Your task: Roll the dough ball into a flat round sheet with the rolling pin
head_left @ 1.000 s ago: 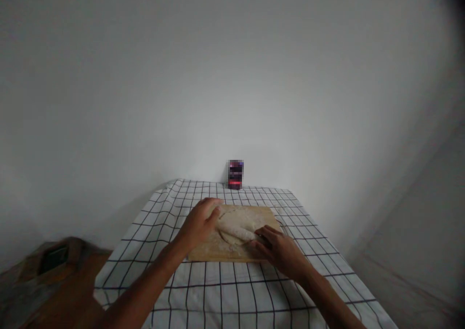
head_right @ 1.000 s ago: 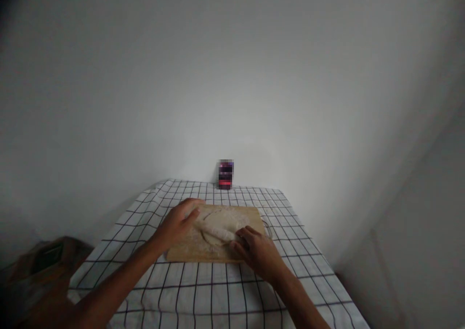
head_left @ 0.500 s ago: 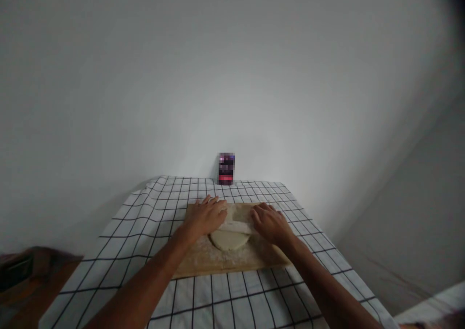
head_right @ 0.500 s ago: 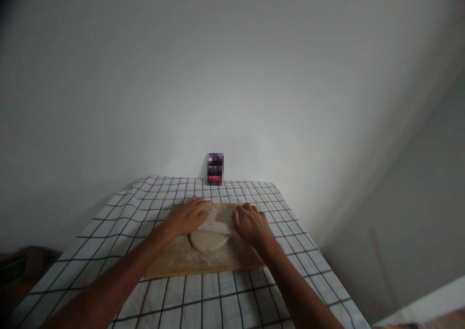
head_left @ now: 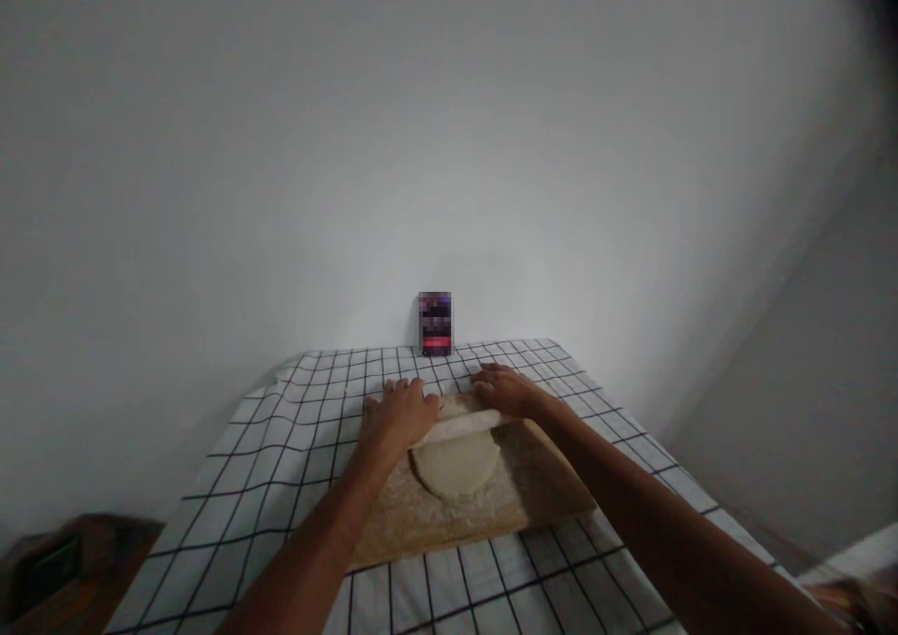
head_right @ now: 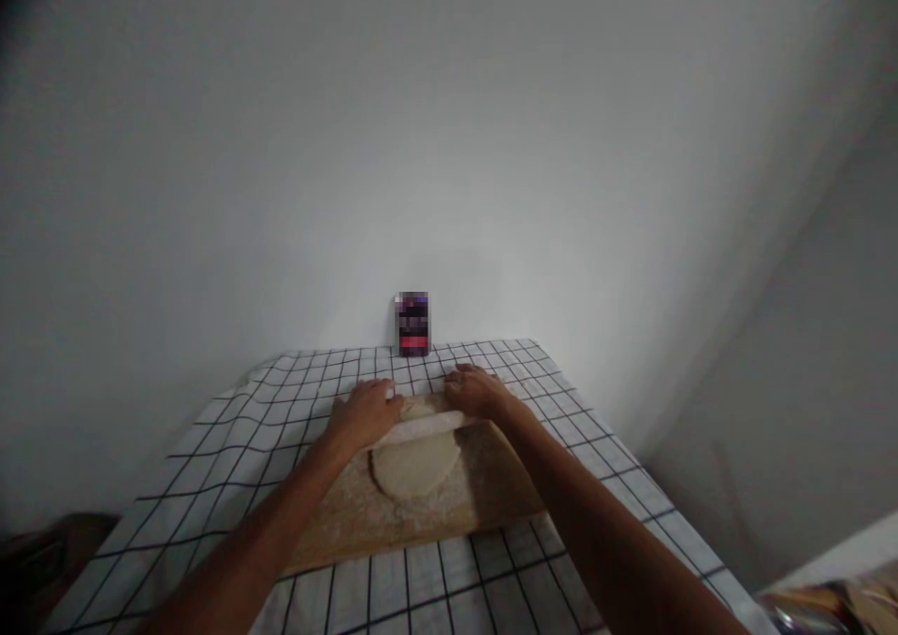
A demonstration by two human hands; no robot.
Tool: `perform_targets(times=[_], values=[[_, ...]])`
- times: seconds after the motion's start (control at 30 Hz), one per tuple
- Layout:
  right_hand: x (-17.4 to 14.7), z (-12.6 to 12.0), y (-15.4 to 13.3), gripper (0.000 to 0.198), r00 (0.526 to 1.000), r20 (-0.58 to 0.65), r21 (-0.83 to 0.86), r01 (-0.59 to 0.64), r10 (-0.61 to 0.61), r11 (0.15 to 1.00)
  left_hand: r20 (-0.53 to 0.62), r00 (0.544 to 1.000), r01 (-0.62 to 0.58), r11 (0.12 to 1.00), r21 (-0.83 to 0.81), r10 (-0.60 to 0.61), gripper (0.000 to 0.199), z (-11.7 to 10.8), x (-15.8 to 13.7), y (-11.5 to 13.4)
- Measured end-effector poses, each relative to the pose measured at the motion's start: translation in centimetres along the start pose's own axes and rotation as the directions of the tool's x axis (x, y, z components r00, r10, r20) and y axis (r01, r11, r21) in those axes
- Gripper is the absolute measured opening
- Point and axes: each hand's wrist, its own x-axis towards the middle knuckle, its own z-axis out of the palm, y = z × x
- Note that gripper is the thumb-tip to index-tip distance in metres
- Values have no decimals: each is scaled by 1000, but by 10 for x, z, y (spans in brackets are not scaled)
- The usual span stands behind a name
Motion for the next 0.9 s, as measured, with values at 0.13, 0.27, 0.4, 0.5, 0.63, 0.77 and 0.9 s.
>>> perform_targets(times=[0.13, 0.27, 0.4, 0.5, 0.63, 0.77, 0.9], values=[[-17, -6, -3, 37, 998, 64, 4, 24, -25, 1000, -24, 1000, -18, 999, 34, 19, 40, -1, -8, 1], [-57, -10, -19, 44, 994, 95, -13, -58, 58, 998, -48, 996, -73, 996, 52, 75, 40, -2, -16, 1], [-90, -17, -52, 50, 948, 36, -18, -317, 317, 948, -95, 983, -152, 985, 86, 160, 36, -2, -26, 1], [-108, -23, -78, 48, 927, -2, -16, -375, 375, 927, -128, 954, -256, 958, 126, 272, 35, 1, -35, -4], [-135, -25, -105, 50, 942, -57, 45, -329, 331, 943, -195, 918, -325, 937, 131, 345, 40, 11, -52, -12], [-163, -9, -126, 50, 927, -180, 40, -327, 329, 944, -306, 869, -362, 921, 144, 390, 42, 21, -74, -21], [-172, 11, -128, 49, 920, -258, 22, -299, 294, 954, -416, 781, -423, 884, 197, 466, 43, 34, -87, -32]])
